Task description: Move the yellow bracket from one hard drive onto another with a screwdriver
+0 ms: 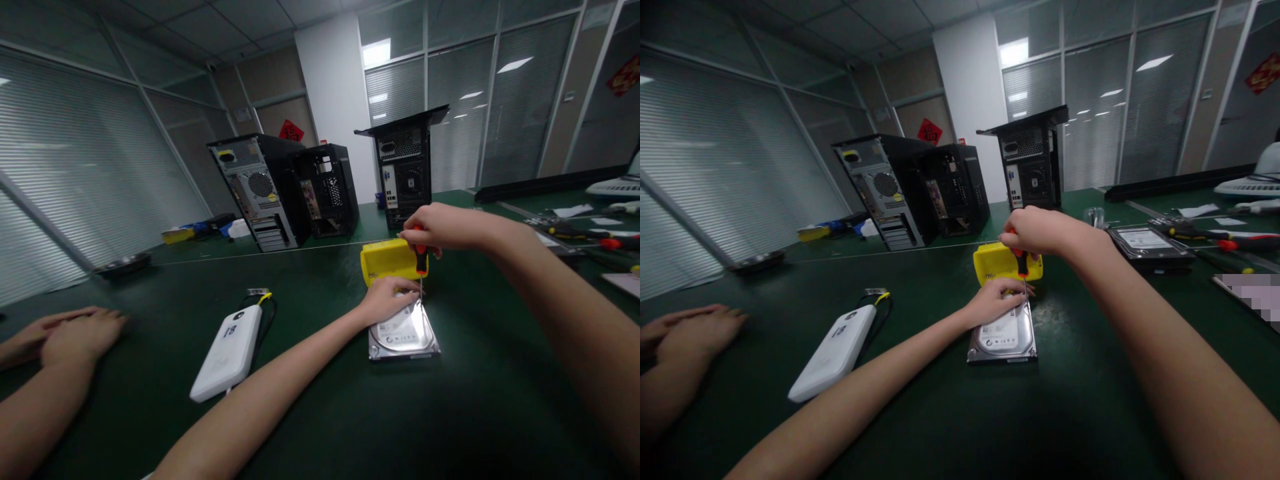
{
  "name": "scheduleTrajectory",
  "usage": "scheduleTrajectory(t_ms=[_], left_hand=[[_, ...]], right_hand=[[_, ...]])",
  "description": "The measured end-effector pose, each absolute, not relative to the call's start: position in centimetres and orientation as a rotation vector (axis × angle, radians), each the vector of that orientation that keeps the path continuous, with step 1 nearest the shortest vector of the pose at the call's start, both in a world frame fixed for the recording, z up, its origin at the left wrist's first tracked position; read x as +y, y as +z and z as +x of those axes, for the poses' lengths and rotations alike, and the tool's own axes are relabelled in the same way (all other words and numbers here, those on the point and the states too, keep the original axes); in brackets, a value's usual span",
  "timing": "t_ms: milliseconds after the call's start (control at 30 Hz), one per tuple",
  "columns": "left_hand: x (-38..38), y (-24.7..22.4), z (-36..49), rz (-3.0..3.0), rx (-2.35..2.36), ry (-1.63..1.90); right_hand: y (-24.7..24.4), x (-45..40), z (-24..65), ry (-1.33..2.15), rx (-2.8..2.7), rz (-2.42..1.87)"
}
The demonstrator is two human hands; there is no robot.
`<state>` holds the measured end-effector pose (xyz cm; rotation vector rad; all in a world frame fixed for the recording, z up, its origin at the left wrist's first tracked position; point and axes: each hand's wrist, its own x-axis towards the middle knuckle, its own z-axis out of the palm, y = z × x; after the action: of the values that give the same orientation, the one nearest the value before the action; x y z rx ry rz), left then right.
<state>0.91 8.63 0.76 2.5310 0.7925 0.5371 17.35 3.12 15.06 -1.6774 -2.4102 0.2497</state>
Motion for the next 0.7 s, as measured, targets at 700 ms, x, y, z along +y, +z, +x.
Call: scheduleTrajectory(t_ms=[700], left_hand=[[8.55, 0.84, 1.03, 2.537, 0.808, 0.526]], right_hand=[[14.47, 3.43, 17.20, 0.060, -2.342, -1.776]])
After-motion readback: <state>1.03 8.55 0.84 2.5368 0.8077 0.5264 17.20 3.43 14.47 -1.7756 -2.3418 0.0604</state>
